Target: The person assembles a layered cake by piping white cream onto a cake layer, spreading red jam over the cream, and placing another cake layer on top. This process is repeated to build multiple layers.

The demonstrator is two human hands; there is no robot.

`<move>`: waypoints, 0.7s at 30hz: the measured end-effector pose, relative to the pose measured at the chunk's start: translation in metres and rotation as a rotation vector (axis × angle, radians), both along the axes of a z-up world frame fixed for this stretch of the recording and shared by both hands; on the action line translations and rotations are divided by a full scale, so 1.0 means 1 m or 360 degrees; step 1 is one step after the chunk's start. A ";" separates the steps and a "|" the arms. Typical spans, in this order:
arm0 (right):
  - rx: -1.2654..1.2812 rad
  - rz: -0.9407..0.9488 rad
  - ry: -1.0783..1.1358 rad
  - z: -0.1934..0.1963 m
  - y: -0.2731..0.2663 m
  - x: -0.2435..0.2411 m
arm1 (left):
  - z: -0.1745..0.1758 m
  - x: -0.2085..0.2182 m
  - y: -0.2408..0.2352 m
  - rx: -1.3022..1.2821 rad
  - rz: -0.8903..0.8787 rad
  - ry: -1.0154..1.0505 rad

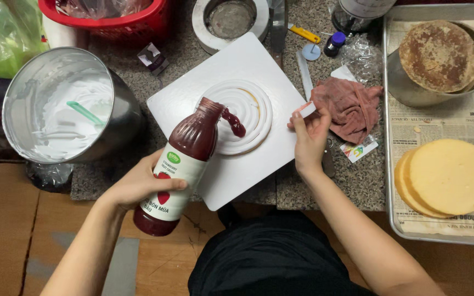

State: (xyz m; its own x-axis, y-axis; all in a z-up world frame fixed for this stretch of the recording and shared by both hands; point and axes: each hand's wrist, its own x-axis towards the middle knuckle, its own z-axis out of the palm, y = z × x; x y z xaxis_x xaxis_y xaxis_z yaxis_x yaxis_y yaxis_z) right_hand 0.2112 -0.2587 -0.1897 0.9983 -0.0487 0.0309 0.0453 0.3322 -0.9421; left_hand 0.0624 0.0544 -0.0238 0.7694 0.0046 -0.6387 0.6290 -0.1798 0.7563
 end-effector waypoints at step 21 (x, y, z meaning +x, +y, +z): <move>0.0087 0.0047 0.0175 0.010 -0.009 0.011 | -0.086 -0.025 -0.028 -0.2163 0.0133 -0.0212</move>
State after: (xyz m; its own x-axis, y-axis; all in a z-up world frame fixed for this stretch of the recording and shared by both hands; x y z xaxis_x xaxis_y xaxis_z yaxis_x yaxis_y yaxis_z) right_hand 0.2226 -0.2674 -0.1795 0.9966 -0.0179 -0.0807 -0.0678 0.3829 -0.9213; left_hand 0.0375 0.0259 -0.1099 0.8533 -0.5119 -0.0987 0.5102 0.7811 0.3598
